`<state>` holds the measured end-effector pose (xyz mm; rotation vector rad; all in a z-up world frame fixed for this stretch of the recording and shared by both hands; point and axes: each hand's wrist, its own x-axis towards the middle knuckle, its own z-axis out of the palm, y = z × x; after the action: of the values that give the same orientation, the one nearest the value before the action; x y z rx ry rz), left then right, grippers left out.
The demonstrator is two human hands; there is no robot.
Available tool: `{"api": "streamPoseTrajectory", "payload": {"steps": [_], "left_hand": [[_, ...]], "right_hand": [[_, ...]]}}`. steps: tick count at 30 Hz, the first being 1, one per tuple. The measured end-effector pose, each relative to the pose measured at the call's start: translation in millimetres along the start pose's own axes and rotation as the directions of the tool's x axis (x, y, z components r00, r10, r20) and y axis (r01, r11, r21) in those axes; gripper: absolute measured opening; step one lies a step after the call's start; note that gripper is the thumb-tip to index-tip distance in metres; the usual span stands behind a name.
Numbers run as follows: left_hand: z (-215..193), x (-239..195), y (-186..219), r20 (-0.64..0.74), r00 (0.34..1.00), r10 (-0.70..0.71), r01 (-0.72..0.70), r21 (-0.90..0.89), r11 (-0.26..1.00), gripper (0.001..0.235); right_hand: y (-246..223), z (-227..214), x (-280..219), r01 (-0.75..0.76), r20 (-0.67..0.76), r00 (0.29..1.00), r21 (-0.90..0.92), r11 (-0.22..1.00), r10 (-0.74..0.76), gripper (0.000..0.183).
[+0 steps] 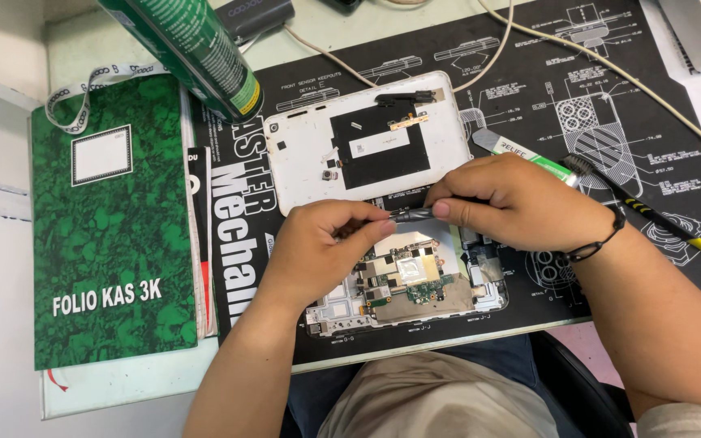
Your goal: The person handles a disassembled smartphone, removing and reattaching ribbon cables and connectors on the motherboard. They use tweezers to manipulate small components and place the motherboard back into the phone chassis.
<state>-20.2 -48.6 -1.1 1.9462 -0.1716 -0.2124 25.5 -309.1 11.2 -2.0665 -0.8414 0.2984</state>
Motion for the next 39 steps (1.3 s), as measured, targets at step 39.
{"api": "streamPoseTrajectory", "payload": {"steps": [39], "left_hand": [[-66.0,89.5,12.4,-0.247,0.968,-0.055,0.191,0.57,0.799,0.033]], "right_hand": [[31.4,-28.2,-0.9,-0.136,-0.334,0.938,-0.104,0.985,0.094,0.02]]}}
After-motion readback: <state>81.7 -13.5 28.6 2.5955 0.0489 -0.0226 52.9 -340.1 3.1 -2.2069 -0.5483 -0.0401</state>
